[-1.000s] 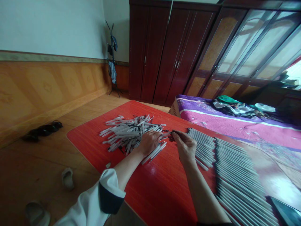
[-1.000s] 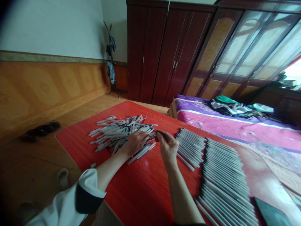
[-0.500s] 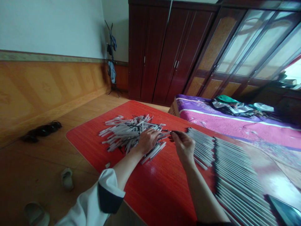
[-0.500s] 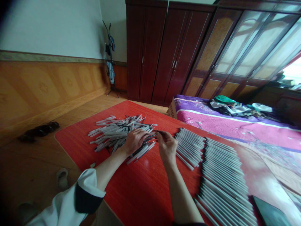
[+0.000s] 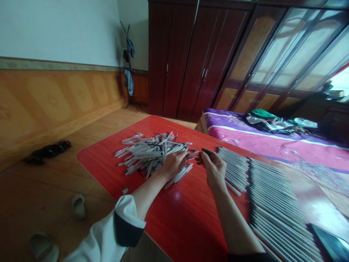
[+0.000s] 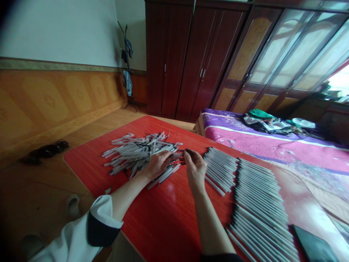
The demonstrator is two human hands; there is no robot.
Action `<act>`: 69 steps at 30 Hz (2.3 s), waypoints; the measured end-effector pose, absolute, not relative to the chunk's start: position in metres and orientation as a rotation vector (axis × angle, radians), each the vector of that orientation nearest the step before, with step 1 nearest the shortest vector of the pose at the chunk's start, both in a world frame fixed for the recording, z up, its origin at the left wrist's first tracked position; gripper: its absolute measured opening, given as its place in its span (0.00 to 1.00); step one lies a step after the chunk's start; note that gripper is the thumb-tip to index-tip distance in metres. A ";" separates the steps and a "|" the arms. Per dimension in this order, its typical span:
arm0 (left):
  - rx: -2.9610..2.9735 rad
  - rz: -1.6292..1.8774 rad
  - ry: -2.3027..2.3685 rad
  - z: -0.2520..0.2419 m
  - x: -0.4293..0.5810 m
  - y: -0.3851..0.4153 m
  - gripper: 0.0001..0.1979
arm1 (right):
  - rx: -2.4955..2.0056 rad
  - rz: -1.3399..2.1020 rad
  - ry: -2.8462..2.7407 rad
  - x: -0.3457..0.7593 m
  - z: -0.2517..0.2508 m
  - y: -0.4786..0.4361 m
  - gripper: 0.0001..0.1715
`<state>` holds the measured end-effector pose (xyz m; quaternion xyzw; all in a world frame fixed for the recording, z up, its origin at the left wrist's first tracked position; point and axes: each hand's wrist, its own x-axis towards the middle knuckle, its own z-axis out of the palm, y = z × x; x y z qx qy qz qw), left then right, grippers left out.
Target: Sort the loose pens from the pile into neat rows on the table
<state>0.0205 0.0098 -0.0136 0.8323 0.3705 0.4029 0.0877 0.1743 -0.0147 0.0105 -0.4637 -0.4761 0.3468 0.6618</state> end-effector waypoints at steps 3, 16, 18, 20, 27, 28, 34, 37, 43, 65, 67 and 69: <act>2.471 1.195 1.108 -0.015 0.021 0.011 0.13 | -1.043 0.809 -1.060 0.174 0.012 -0.015 0.18; 2.458 1.177 1.109 -0.018 0.022 0.012 0.13 | -1.089 0.809 -1.044 0.176 0.012 -0.015 0.20; 2.470 1.160 1.098 -0.017 0.022 0.011 0.13 | -1.119 0.799 -1.050 0.176 0.012 -0.014 0.19; 2.474 1.156 1.083 -0.017 0.022 0.011 0.13 | -1.171 0.761 -1.044 0.177 0.011 -0.013 0.17; 2.460 1.173 1.133 -0.017 0.022 0.011 0.11 | -1.079 0.801 -1.026 0.175 0.012 -0.015 0.19; 2.464 1.170 1.134 -0.017 0.022 0.011 0.10 | -1.071 0.796 -1.032 0.175 0.012 -0.015 0.19; 2.491 1.164 1.123 -0.019 0.023 0.012 0.10 | -1.225 0.678 -1.062 0.176 0.012 -0.014 0.18; 2.476 1.169 1.142 -0.018 0.022 0.012 0.09 | -1.150 0.731 -1.040 0.176 0.012 -0.015 0.20; 2.490 1.168 1.113 -0.017 0.023 0.012 0.10 | -1.231 0.707 -1.050 0.176 0.012 -0.015 0.18; 2.553 1.112 1.147 -0.016 0.022 0.011 0.11 | -1.219 0.769 -1.026 0.177 0.008 -0.012 0.17; 2.542 1.124 1.149 -0.016 0.022 0.011 0.11 | -1.200 0.787 -1.017 0.177 0.009 -0.013 0.18; 2.527 1.136 1.158 -0.017 0.022 0.012 0.11 | -1.138 0.819 -1.021 0.176 0.010 -0.014 0.18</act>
